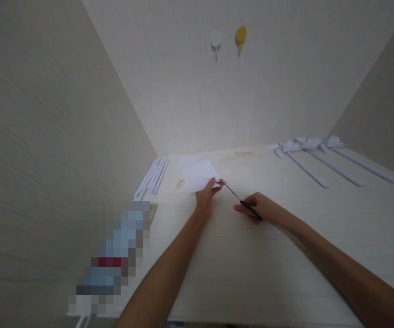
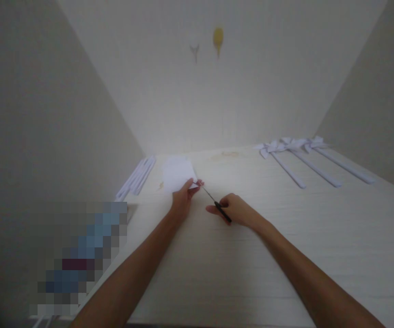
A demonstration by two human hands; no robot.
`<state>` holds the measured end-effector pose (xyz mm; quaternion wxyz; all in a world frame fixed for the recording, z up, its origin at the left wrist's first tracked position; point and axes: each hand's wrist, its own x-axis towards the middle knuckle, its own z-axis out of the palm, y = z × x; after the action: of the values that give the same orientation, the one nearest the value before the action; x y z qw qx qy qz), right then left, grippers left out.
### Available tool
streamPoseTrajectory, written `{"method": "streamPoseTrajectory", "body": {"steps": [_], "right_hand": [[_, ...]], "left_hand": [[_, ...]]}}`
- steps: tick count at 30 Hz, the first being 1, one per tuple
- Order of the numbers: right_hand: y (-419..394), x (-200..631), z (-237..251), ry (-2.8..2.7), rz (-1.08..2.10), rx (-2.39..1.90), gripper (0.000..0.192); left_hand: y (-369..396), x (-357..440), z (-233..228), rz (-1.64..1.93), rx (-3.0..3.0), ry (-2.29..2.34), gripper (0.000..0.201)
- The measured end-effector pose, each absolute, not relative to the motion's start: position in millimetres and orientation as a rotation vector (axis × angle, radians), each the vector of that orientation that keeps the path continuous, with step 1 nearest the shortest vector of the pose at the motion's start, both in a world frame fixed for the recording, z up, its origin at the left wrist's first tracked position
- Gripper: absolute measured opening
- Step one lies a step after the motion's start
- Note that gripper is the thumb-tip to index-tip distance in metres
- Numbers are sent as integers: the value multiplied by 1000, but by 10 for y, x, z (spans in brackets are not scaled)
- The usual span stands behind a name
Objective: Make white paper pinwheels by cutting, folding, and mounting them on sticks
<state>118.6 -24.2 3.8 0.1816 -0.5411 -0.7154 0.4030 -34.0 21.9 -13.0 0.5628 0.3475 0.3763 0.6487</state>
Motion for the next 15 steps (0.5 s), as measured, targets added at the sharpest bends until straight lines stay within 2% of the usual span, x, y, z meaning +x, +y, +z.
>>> {"method": "streamPoseTrajectory", "body": {"steps": [15], "right_hand": [[-228, 1210, -13, -2029, 1139, -1567, 54]], "left_hand": [[216, -339, -111, 1497, 770, 945, 14]]}}
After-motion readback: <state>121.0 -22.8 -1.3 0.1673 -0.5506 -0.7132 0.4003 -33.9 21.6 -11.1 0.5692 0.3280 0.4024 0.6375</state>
